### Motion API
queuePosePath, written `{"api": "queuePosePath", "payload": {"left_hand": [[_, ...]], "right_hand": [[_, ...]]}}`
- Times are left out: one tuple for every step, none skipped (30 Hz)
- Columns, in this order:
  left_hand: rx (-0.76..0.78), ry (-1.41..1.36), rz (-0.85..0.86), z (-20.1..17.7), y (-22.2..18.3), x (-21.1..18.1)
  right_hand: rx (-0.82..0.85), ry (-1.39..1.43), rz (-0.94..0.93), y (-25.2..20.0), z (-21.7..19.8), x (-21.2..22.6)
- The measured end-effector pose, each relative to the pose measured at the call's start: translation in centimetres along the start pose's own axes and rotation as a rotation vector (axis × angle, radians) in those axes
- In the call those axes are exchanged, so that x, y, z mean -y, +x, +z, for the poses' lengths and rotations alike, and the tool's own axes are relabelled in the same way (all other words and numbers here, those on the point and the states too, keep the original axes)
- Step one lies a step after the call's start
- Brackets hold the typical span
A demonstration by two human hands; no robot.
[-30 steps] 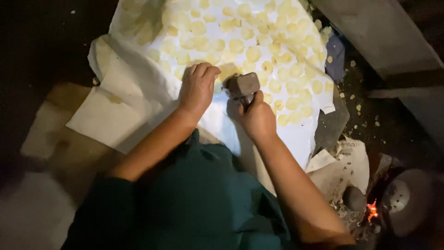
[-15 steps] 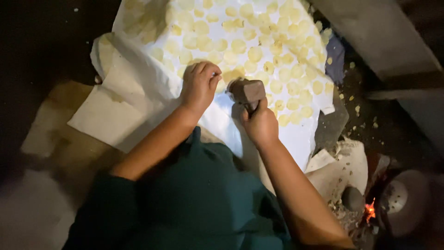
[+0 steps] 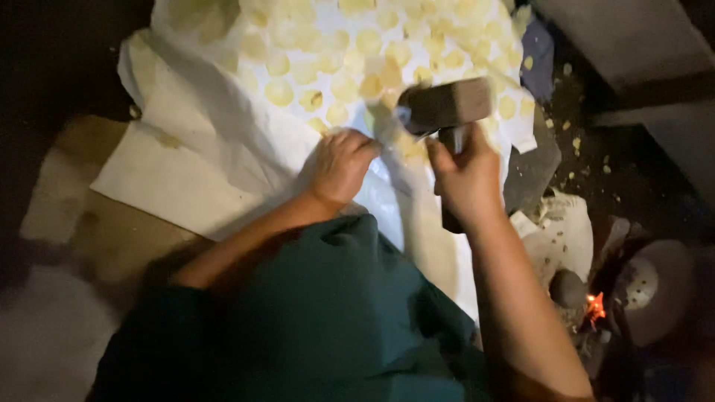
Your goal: Roasting nuts over a fire, removing their shells with a stone, and flattening the kernels with a hammer on a cloth.
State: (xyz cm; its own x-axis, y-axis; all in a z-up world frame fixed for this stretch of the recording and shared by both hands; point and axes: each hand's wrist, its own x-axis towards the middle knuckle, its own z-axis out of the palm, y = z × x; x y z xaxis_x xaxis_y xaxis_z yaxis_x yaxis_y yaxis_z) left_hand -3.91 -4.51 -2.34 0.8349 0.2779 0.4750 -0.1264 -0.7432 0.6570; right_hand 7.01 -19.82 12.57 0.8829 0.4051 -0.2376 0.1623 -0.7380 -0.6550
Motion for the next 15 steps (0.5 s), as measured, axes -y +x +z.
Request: {"api": "queuePosePath", "payload": {"left_hand": [[-0.02,0.015,-0.012,0.3,1.2,0.1],[-0.041,0.03,-0.023,0.5,2.4,0.2],[-0.038,0.031,-0.019,0.4,2.5,0.1],[0.013,0.073,-0.036,0.3,2.6,0.0],[0.068,0.114,-0.059,0.3,2.3,-0.3],[0.075,0.114,-0.06,0.8,2.0,0.0],[0.068,0.085,-0.094,1.0,2.1,0.6],[0.061,0.056,-0.127,1.2,2.1,1.2],[0.058,0.062,-0.13,0.3,2.0,1.8],[0.032,0.229,-0.103,-0.5,1.9,2.3],[0.016,0.382,-0.07,-1.0,1.5,2.5],[0.023,0.375,-0.068,-2.2,1.9,2.7],[-0.069,0.302,-0.123,-3.7,3.0,3.5],[-0.162,0.229,-0.175,-5.2,4.1,4.4],[-0.161,0.227,-0.184,-4.8,3.4,5.1]], "right_hand": [[-0.07,0.103,-0.098,-1.0,-1.4,1.2],[-0.138,0.206,-0.197,-2.0,-2.8,2.5],[-0.142,0.21,-0.195,-2.8,-3.0,2.2],[-0.191,0.266,-0.261,-3.7,-3.1,1.9],[-0.236,0.32,-0.322,-4.7,-3.3,1.4],[-0.235,0.323,-0.316,-4.4,-1.6,-2.1],[-0.255,0.196,-0.416,-3.8,0.4,-5.4],[-0.273,0.069,-0.515,-3.1,2.4,-8.7],[-0.269,0.073,-0.52,-1.8,4.4,-7.7],[-0.176,-0.168,-0.331,-0.6,6.3,-6.8],[-0.084,-0.408,-0.125,0.1,8.1,-6.1],[-0.084,-0.41,-0.114,-0.6,7.9,-6.3],[-0.047,-0.413,-0.09,0.0,7.8,-6.0],[-0.01,-0.417,-0.066,0.5,7.8,-5.7],[-0.002,-0.422,-0.065,0.7,7.0,-5.6]]}}
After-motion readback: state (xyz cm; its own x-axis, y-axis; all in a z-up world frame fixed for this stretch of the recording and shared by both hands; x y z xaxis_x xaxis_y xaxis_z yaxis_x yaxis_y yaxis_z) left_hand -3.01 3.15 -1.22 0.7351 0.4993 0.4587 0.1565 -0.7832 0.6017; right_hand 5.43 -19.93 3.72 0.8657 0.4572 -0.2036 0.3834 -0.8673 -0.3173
